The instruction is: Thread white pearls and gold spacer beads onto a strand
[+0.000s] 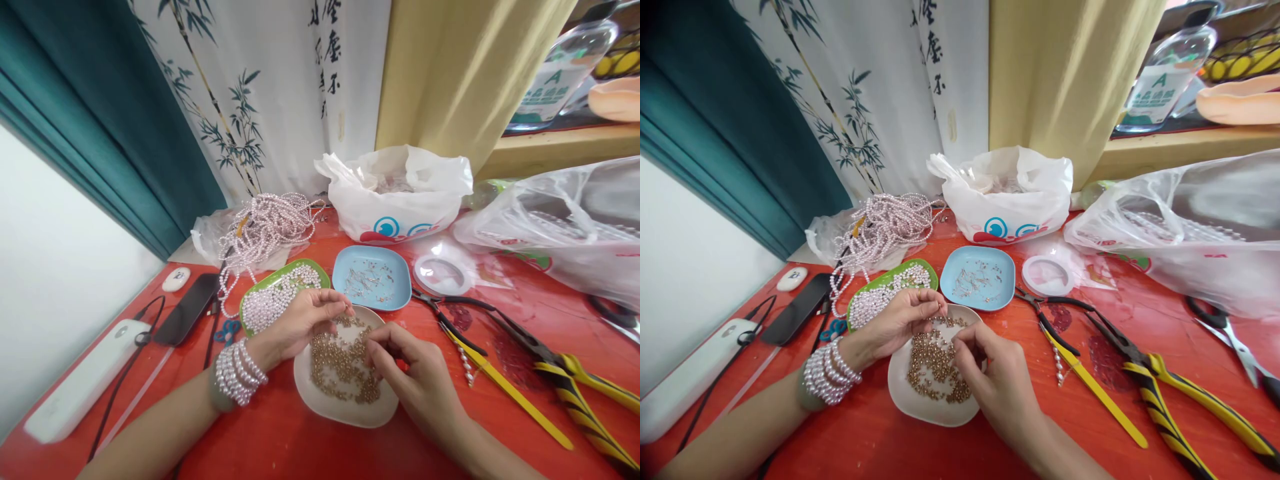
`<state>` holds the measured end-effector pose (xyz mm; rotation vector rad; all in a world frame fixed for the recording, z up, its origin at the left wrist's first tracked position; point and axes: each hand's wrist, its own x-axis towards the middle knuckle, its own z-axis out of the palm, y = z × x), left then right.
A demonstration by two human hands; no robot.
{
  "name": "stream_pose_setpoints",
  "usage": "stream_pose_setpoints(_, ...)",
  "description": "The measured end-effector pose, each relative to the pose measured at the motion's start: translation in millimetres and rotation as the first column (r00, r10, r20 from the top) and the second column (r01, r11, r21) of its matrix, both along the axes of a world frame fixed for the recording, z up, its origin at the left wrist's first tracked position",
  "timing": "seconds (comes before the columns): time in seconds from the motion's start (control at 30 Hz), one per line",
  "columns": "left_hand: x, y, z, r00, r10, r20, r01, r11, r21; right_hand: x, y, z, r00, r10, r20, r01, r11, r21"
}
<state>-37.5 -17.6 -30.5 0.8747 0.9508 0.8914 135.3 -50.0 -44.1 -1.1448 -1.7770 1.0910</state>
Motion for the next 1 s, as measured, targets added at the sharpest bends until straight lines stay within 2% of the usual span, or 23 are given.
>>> stream_pose_setpoints(0.8, 1.4, -0.7, 2.7, 1.0, 0.021, 0.022, -0.021, 1.0, 0.02, -1.3, 1.3, 1.6, 1.0, -0.019, 0.025, 0.019, 1.0, -0.004)
stream_pose_setpoints(1.0, 0.7, -0.3, -1.5, 0.999, 0.007, 0.048, -0.01, 0.999, 0.049, -1.4, 1.0, 0.3, 1.0, -0.019, 0.004, 0.019, 0.999, -0.026)
